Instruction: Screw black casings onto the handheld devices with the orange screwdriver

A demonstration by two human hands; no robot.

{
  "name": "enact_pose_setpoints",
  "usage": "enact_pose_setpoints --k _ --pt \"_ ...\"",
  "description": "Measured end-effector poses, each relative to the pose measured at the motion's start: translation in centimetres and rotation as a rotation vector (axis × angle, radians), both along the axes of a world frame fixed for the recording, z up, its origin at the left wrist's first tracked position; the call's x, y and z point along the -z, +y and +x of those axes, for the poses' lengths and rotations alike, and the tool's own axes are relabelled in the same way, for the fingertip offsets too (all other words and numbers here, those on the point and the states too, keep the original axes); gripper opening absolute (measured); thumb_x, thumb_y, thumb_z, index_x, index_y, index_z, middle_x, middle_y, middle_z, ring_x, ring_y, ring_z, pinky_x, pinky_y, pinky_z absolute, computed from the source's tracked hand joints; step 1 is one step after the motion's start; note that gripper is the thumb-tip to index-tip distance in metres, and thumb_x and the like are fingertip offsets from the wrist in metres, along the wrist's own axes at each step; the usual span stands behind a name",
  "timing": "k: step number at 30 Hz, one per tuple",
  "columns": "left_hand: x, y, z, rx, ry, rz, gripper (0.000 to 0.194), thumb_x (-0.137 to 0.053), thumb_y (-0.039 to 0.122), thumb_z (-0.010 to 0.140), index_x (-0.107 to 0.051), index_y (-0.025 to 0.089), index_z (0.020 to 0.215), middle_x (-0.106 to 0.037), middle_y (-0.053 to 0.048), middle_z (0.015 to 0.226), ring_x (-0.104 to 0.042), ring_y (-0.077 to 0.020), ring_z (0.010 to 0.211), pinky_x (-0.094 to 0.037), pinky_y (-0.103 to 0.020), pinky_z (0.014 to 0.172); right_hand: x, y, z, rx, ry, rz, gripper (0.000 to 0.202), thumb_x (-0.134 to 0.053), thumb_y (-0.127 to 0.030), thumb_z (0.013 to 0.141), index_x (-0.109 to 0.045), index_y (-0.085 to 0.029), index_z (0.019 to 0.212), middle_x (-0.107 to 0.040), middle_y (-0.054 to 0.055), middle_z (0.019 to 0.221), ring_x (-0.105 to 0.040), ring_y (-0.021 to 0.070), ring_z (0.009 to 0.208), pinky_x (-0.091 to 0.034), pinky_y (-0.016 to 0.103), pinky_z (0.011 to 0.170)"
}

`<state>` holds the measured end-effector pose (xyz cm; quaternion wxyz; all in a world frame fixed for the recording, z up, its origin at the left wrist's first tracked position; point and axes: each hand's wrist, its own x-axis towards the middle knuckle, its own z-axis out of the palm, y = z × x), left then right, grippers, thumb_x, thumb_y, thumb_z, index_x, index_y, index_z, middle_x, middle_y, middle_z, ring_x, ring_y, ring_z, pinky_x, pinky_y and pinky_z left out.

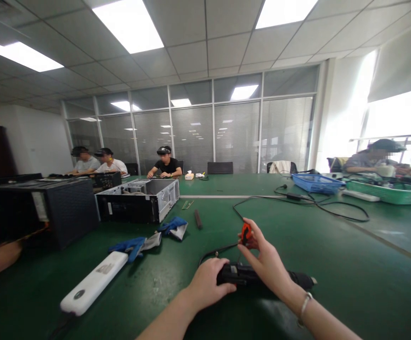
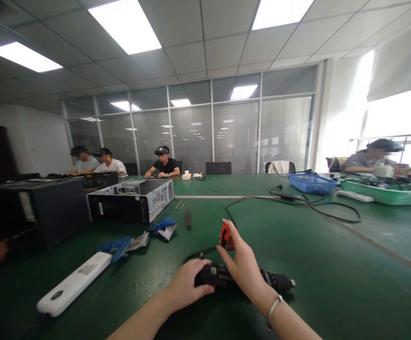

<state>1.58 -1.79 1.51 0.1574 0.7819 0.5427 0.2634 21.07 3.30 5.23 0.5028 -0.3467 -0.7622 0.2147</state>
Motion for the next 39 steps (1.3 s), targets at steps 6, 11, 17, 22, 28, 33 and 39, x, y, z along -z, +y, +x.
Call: enact_pose_setpoints --k 6,11,17,22,28,33,39 --pt "-0.2 0.2 -0.8 0.035 -0.07 -0.022 0.066 -0.074 0.044 0.071 -0.057 0.017 0.129 -0.062 -0.012 0.124 -0.057 -0.0288 0.111 -0.041 -0.036 0.098 0.1 0.1 0.2 -0.028 0.004 -0.012 0.056 -0.049 -0.032 0.088 -0.032 -0.023 0.141 -0.066 0.003 0.09 -0.066 0.0193 0.085 -0.052 0.033 0.082" --pt "-0.2 0.6 -1.3 0.022 -0.12 -0.036 0.054 -0.08 0.041 0.065 -0.068 0.019 0.114 -0.07 -0.008 0.107 -0.064 -0.0255 0.096 -0.047 -0.031 0.087 0.3 0.1 0.4 -0.024 -0.004 -0.001 0.058 -0.052 -0.032 0.088 -0.031 -0.025 0.141 -0.065 0.005 0.102 -0.065 0.0194 0.09 -0.052 0.034 0.085" --pt "0.0 1.2 -1.7 0.047 -0.234 -0.084 0.063 -0.086 0.038 0.057 -0.069 0.018 0.115 -0.071 -0.009 0.109 -0.065 -0.0269 0.099 -0.047 -0.032 0.089 0.7 0.4 0.6 -0.023 0.006 0.001 0.052 -0.05 -0.033 0.09 -0.036 -0.024 0.139 -0.066 0.004 0.095 -0.066 0.0188 0.088 -0.053 0.032 0.084" --pt "0.2 1.4 -2.1 0.075 -0.295 -0.102 0.064 -0.086 0.032 0.057 -0.068 0.018 0.116 -0.072 -0.008 0.109 -0.066 -0.027 0.098 -0.047 -0.032 0.088 0.8 0.2 0.5 -0.017 -0.009 0.006 0.06 -0.053 -0.034 0.088 -0.031 -0.023 0.143 -0.066 0.005 0.1 -0.066 0.0187 0.088 -0.053 0.034 0.085" --pt "1.0 1.8 -2.2 0.065 -0.327 -0.095 0.063 -0.088 0.032 0.055 -0.069 0.018 0.114 -0.074 -0.007 0.104 -0.067 -0.0265 0.093 -0.048 -0.03 0.083 0.1 0.2 -0.2 0.022 -0.016 0.048 0.055 -0.053 -0.033 0.087 -0.038 -0.023 0.14 -0.067 0.003 0.09 -0.066 0.0178 0.081 -0.054 0.033 0.082" --pt "1.1 1.9 -2.2 0.081 -0.307 -0.077 0.062 -0.087 0.034 0.056 -0.07 0.017 0.113 -0.074 -0.006 0.099 -0.066 -0.026 0.09 -0.047 -0.028 0.079 -2.2 -0.9 -1.5 0.041 0.042 0.11 0.056 -0.054 -0.03 0.087 -0.038 -0.023 0.14 -0.067 0.004 0.092 -0.065 0.0183 0.083 -0.054 0.033 0.082" --pt "0.6 1.7 -2.1 0.132 -0.28 -0.057 0.052 -0.084 0.037 0.061 -0.072 0.016 0.108 -0.073 -0.003 0.091 -0.064 -0.0229 0.082 -0.044 -0.025 0.072 -2.0 -2.4 -3.3 0.032 0.027 0.293 0.05 -0.051 -0.024 0.09 -0.04 -0.023 0.139 -0.065 0.006 0.105 -0.064 0.0177 0.088 -0.054 0.031 0.081"
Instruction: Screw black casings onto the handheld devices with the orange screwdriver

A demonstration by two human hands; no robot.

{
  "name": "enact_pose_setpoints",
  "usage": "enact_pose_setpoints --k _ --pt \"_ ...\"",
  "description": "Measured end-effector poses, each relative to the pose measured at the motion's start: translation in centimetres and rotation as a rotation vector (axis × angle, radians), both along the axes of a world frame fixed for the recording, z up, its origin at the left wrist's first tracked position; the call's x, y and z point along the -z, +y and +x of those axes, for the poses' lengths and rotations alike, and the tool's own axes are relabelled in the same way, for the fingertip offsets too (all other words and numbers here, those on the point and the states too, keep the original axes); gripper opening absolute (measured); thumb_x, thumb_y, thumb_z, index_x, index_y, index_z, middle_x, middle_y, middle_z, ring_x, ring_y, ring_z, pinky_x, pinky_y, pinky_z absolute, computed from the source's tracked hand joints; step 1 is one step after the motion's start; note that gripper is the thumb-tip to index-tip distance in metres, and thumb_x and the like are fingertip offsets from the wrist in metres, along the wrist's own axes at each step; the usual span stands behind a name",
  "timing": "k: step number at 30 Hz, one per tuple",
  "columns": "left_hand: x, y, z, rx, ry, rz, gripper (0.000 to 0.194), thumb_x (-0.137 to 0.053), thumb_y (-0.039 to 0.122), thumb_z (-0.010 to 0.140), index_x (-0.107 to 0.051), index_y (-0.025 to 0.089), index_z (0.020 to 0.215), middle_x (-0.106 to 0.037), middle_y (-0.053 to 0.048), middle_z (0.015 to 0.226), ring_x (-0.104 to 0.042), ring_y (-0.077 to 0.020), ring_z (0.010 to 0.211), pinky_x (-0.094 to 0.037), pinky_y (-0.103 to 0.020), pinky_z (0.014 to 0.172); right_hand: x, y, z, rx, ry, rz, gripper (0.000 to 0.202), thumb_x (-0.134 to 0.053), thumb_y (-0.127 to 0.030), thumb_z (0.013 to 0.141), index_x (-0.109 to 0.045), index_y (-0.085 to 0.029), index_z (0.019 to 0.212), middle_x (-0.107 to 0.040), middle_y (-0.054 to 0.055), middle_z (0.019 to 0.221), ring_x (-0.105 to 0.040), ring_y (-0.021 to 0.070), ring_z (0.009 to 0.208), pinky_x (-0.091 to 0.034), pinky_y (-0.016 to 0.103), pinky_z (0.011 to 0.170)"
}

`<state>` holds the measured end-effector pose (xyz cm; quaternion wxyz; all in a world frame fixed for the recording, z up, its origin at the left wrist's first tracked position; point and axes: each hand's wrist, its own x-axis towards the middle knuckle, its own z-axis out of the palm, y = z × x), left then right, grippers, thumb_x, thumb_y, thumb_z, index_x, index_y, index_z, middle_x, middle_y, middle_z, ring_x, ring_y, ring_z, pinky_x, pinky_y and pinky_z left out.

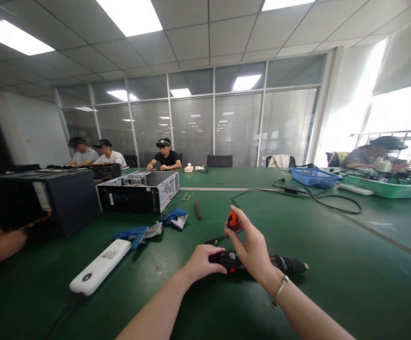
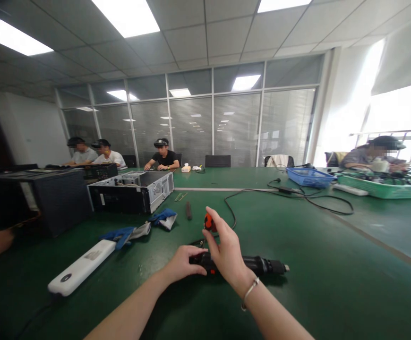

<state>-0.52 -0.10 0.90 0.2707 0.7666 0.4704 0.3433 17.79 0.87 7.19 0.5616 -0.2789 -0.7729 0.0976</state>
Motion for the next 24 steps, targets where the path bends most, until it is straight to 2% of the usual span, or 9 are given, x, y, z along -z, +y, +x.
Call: enact_pose_setpoints --k 3,6,9,12,20,24 --pt "-0.1 -0.1 0.0 0.026 0.022 0.009 0.045 -0.082 0.039 0.064 -0.074 0.016 0.102 -0.072 -0.001 0.084 -0.062 -0.0207 0.078 -0.042 -0.023 0.069 1.1 -0.4 -0.3 -0.022 -0.057 0.059 0.048 -0.048 -0.023 0.091 -0.04 -0.024 0.138 -0.064 0.007 0.109 -0.063 0.0179 0.094 -0.053 0.03 0.082" --pt "-0.1 -0.2 0.0 0.026 0.035 0.021 0.044 -0.081 0.041 0.065 -0.074 0.016 0.101 -0.069 0.001 0.08 -0.059 -0.019 0.075 -0.041 -0.022 0.067 1.8 -0.7 -0.4 -0.033 -0.067 0.05 0.048 -0.048 -0.023 0.092 -0.039 -0.025 0.138 -0.064 0.006 0.108 -0.064 0.0179 0.094 -0.053 0.031 0.084" --pt "0.1 -0.2 0.0 0.025 0.026 0.023 0.044 -0.081 0.042 0.064 -0.074 0.016 0.099 -0.068 0.001 0.077 -0.058 -0.0178 0.073 -0.04 -0.021 0.066 1.9 -0.8 -0.7 -0.031 -0.06 0.037 0.047 -0.048 -0.023 0.092 -0.039 -0.024 0.138 -0.064 0.007 0.108 -0.064 0.0185 0.094 -0.053 0.032 0.085" --pt "0.1 -0.2 0.0 0.009 0.01 0.014 0.037 -0.082 0.04 0.064 -0.075 0.014 0.088 -0.066 0.002 0.073 -0.057 -0.0172 0.071 -0.04 -0.021 0.065 2.0 -0.8 -1.2 -0.04 -0.102 0.05 0.046 -0.046 -0.023 0.092 -0.041 -0.025 0.138 -0.063 0.007 0.11 -0.063 0.0192 0.096 -0.053 0.033 0.085" --pt "0.2 -0.1 0.4 -0.092 0.034 -0.027 0.03 -0.08 0.036 0.063 -0.074 0.01 0.077 -0.069 -0.002 0.075 -0.059 -0.0202 0.073 -0.044 -0.024 0.069 2.3 -1.1 -1.8 -0.123 -0.247 -0.016 0.054 -0.04 -0.012 0.09 -0.034 -0.026 0.142 -0.064 0.005 0.103 -0.062 0.0169 0.09 -0.053 0.03 0.081" --pt "0.2 -0.2 0.4 -0.061 -0.005 -0.028 0.03 -0.078 0.036 0.066 -0.074 0.012 0.083 -0.07 -0.002 0.079 -0.06 -0.021 0.076 -0.045 -0.026 0.071 2.0 -1.4 -2.0 -0.044 -0.229 -0.037 0.057 -0.046 -0.012 0.088 -0.035 -0.027 0.141 -0.06 0.006 0.109 -0.06 0.0186 0.093 -0.052 0.033 0.083"
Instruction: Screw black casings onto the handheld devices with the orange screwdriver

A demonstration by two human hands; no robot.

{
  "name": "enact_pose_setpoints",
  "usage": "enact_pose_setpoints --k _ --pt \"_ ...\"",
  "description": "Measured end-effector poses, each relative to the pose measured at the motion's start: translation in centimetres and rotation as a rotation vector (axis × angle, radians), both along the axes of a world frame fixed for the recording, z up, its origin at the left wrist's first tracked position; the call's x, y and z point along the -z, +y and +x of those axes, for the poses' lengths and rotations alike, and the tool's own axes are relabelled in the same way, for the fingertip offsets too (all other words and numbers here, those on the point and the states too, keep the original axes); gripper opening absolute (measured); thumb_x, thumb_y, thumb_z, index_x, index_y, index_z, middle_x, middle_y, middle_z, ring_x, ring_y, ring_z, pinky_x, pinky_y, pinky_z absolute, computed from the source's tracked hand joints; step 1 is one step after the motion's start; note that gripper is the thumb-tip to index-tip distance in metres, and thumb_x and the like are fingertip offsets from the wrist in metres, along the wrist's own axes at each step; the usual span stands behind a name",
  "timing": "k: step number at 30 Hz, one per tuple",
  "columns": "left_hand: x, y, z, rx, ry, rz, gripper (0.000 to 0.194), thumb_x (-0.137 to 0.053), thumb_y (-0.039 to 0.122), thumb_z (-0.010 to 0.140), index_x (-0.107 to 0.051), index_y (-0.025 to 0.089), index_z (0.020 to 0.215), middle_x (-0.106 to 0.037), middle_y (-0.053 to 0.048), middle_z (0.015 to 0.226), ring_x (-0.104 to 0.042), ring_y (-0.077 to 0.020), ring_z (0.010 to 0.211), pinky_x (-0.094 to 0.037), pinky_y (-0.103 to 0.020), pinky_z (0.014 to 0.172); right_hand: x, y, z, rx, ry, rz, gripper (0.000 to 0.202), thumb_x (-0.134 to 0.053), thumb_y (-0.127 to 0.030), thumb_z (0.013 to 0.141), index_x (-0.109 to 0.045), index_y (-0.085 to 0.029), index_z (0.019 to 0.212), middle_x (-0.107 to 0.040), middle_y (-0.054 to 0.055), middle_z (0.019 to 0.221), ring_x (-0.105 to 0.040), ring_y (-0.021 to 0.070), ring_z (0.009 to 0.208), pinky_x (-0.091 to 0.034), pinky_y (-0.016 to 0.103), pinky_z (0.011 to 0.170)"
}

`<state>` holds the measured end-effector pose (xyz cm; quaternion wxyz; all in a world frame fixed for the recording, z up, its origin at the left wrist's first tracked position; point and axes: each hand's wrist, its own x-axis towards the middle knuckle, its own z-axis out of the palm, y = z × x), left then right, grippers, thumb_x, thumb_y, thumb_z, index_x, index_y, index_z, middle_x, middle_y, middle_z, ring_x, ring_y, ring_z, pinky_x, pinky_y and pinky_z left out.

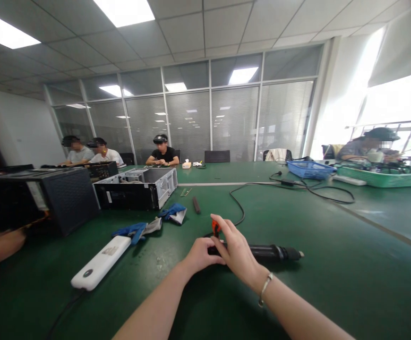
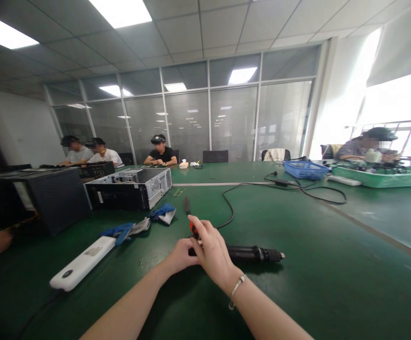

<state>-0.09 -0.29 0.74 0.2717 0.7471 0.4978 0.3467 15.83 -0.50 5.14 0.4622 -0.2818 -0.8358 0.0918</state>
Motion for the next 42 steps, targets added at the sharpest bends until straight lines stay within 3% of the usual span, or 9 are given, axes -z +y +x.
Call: enact_pose_setpoints --k 3,8,14,19,22,27,31,37,42 --pt "-0.2 -0.1 0.0 -0.011 0.002 -0.022 0.032 -0.08 0.037 0.063 -0.073 0.011 0.082 -0.07 -0.002 0.079 -0.06 -0.021 0.076 -0.045 -0.026 0.07 -0.1 0.2 0.1 0.049 -0.017 0.008 0.053 -0.048 -0.013 0.087 -0.04 -0.028 0.138 -0.06 0.005 0.097 -0.059 0.0187 0.085 -0.052 0.033 0.078" --pt "-0.7 -0.2 0.3 -0.016 0.012 -0.034 0.029 -0.08 0.035 0.064 -0.073 0.01 0.078 -0.07 -0.003 0.078 -0.061 -0.0222 0.077 -0.045 -0.027 0.071 0.0 0.1 0.2 -0.088 0.035 -0.047 0.059 -0.042 -0.008 0.087 -0.032 -0.029 0.141 -0.061 0.004 0.104 -0.06 0.0161 0.089 -0.052 0.029 0.081" --pt "-1.4 -0.6 0.5 -0.016 0.036 -0.004 0.026 -0.078 0.033 0.065 -0.074 0.013 0.081 -0.072 -0.004 0.083 -0.063 -0.0241 0.082 -0.048 -0.029 0.075 0.4 0.1 0.3 0.016 0.009 0.003 0.053 -0.049 -0.01 0.086 -0.043 -0.031 0.135 -0.061 0.003 0.098 -0.059 0.0184 0.087 -0.052 0.033 0.08" --pt "-1.2 -0.6 0.6 -0.003 0.011 0.048 0.019 -0.073 0.028 0.07 -0.073 0.012 0.08 -0.072 -0.004 0.081 -0.062 -0.0219 0.078 -0.048 -0.027 0.072 0.2 -0.2 0.4 -0.071 0.022 -0.054 0.059 -0.044 -0.007 0.087 -0.034 -0.031 0.141 -0.06 0.004 0.109 -0.058 0.0177 0.094 -0.05 0.033 0.086" --pt "-1.0 -0.5 0.5 0.026 -0.047 0.075 0.015 -0.071 0.024 0.072 -0.073 0.011 0.078 -0.072 -0.005 0.083 -0.063 -0.0211 0.077 -0.047 -0.026 0.072 0.2 -0.4 0.4 -0.038 0.022 -0.045 0.057 -0.048 -0.01 0.087 -0.036 -0.031 0.139 -0.059 0.005 0.111 -0.057 0.0194 0.096 -0.05 0.035 0.087" --pt "-0.5 -0.1 0.3 0.031 -0.018 0.102 0.026 -0.062 0.035 0.083 -0.072 0.011 0.078 -0.072 -0.005 0.08 -0.062 -0.0205 0.076 -0.045 -0.025 0.069 0.5 0.0 0.3 -0.057 0.029 -0.026 0.052 -0.042 -0.009 0.089 -0.041 -0.03 0.136 -0.06 0.004 0.102 -0.059 0.0168 0.089 -0.051 0.031 0.082" --pt "-0.2 0.1 0.3 -0.007 0.016 0.092 0.025 -0.06 0.033 0.083 -0.071 0.011 0.077 -0.071 -0.005 0.077 -0.06 -0.0201 0.073 -0.045 -0.025 0.067 0.4 -0.1 0.4 -0.126 0.063 -0.044 0.056 -0.041 -0.009 0.089 -0.035 -0.029 0.141 -0.059 0.005 0.108 -0.059 0.017 0.095 -0.051 0.031 0.086" --pt "-0.4 -0.1 0.4 -0.006 0.022 0.094 0.03 -0.06 0.038 0.083 -0.071 0.011 0.078 -0.07 -0.005 0.077 -0.059 -0.0204 0.073 -0.044 -0.025 0.066 0.1 -0.3 0.5 -0.044 0.023 -0.023 0.051 -0.043 -0.01 0.089 -0.042 -0.032 0.136 -0.058 0.004 0.098 -0.058 0.0175 0.086 -0.051 0.032 0.08" --pt "-0.8 -0.3 0.6 -0.003 0.012 0.084 0.022 -0.06 0.031 0.082 -0.071 0.011 0.08 -0.071 -0.005 0.079 -0.06 -0.0204 0.074 -0.045 -0.026 0.068 0.3 -0.4 0.5 -0.133 0.037 -0.034 0.056 -0.039 -0.008 0.09 -0.033 -0.031 0.141 -0.059 0.005 0.109 -0.058 0.0173 0.095 -0.05 0.033 0.088"
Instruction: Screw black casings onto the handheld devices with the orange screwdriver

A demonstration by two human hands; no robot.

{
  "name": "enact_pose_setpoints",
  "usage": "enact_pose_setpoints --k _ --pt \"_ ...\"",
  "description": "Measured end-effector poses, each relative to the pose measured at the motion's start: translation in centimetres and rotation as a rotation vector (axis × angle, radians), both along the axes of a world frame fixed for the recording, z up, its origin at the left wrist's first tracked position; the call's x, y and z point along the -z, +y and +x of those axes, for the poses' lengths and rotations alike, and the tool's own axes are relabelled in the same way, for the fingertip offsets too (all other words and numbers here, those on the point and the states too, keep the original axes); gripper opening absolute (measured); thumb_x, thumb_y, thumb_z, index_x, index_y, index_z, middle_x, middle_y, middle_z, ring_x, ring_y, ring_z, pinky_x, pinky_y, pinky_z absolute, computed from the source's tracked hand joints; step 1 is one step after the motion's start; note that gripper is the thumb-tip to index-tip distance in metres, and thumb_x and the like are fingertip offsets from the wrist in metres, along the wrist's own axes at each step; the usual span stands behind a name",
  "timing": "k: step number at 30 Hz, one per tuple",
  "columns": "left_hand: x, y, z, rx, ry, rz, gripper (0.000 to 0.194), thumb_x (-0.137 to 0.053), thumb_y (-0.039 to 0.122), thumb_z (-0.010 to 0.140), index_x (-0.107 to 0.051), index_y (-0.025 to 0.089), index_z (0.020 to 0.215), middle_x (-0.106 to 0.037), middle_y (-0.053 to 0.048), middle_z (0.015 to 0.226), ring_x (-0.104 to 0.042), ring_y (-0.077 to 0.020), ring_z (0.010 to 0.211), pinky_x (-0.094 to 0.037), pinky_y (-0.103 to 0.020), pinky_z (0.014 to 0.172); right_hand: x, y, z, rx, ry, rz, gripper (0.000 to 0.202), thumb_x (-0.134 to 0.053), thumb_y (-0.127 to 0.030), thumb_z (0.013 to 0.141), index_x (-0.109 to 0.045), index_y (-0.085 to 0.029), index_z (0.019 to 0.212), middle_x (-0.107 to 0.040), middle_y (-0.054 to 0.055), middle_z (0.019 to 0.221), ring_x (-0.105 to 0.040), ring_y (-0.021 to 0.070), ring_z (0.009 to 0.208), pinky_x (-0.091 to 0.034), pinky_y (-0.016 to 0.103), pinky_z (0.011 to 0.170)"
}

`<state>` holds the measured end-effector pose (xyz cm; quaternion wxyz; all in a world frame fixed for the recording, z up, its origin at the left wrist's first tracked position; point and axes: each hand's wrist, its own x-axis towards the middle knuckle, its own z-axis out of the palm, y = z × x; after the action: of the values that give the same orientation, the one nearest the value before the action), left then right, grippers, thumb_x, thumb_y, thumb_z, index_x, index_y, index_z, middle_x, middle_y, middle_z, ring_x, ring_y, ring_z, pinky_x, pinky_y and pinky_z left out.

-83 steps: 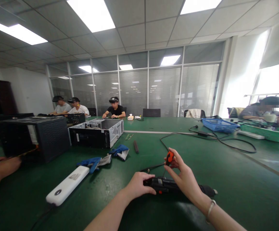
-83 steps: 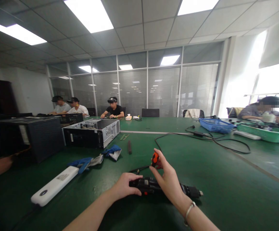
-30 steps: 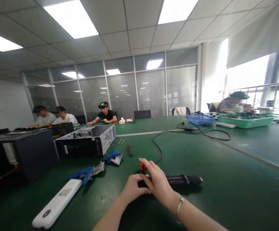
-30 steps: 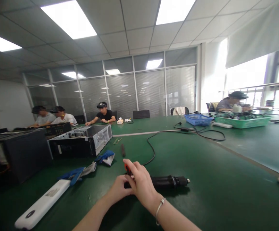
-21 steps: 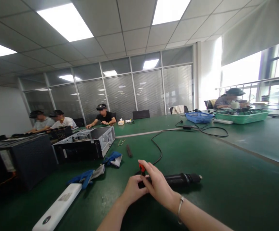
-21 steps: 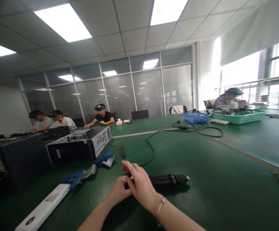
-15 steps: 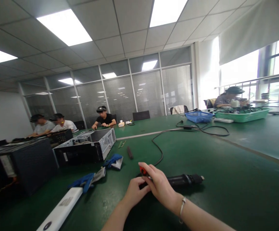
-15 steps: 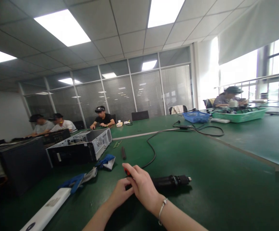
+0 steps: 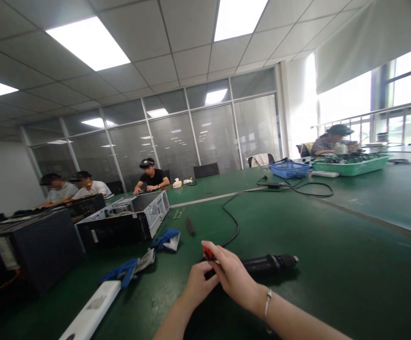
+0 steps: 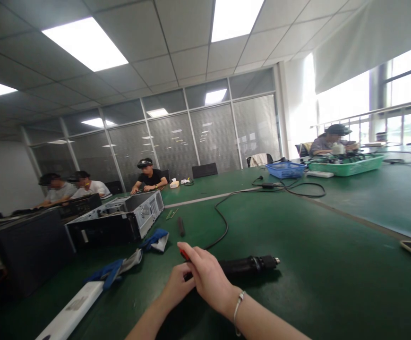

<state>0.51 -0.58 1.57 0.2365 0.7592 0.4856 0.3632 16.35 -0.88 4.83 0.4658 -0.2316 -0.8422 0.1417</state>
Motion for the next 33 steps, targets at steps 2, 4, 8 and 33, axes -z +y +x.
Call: enact_pose_setpoints --k 2,4,8,33 --pt "0.0 0.0 0.1 -0.006 -0.006 -0.003 0.019 -0.059 0.025 0.081 -0.071 0.011 0.08 -0.071 -0.005 0.079 -0.06 -0.0201 0.074 -0.045 -0.026 0.069 0.1 -0.1 0.0 -0.001 0.015 -0.001 0.056 -0.042 -0.009 0.089 -0.033 -0.031 0.14 -0.057 0.005 0.113 -0.057 0.0178 0.099 -0.049 0.033 0.089" --pt "0.1 0.0 0.1 -0.015 -0.016 0.002 0.018 -0.059 0.024 0.08 -0.071 0.011 0.079 -0.07 -0.005 0.079 -0.06 -0.0201 0.074 -0.044 -0.025 0.068 0.1 0.0 0.0 0.032 0.019 0.003 0.053 -0.047 -0.01 0.088 -0.038 -0.03 0.137 -0.056 0.005 0.111 -0.056 0.0184 0.098 -0.05 0.033 0.086" --pt "0.4 0.2 0.0 -0.007 -0.018 0.026 0.027 -0.062 0.034 0.081 -0.07 0.01 0.074 -0.069 -0.005 0.074 -0.06 -0.02 0.071 -0.043 -0.024 0.064 0.0 0.3 0.0 0.08 0.011 0.012 0.05 -0.045 -0.009 0.089 -0.044 -0.03 0.133 -0.058 0.004 0.1 -0.058 0.0173 0.088 -0.05 0.031 0.08" --pt "0.7 0.3 -0.1 0.009 -0.028 0.032 0.034 -0.06 0.042 0.083 -0.071 0.01 0.075 -0.069 -0.005 0.074 -0.059 -0.0193 0.071 -0.043 -0.024 0.065 0.2 0.7 0.0 0.025 0.038 -0.024 0.05 -0.044 -0.009 0.089 -0.042 -0.031 0.133 -0.059 0.003 0.101 -0.057 0.0169 0.089 -0.049 0.03 0.082"
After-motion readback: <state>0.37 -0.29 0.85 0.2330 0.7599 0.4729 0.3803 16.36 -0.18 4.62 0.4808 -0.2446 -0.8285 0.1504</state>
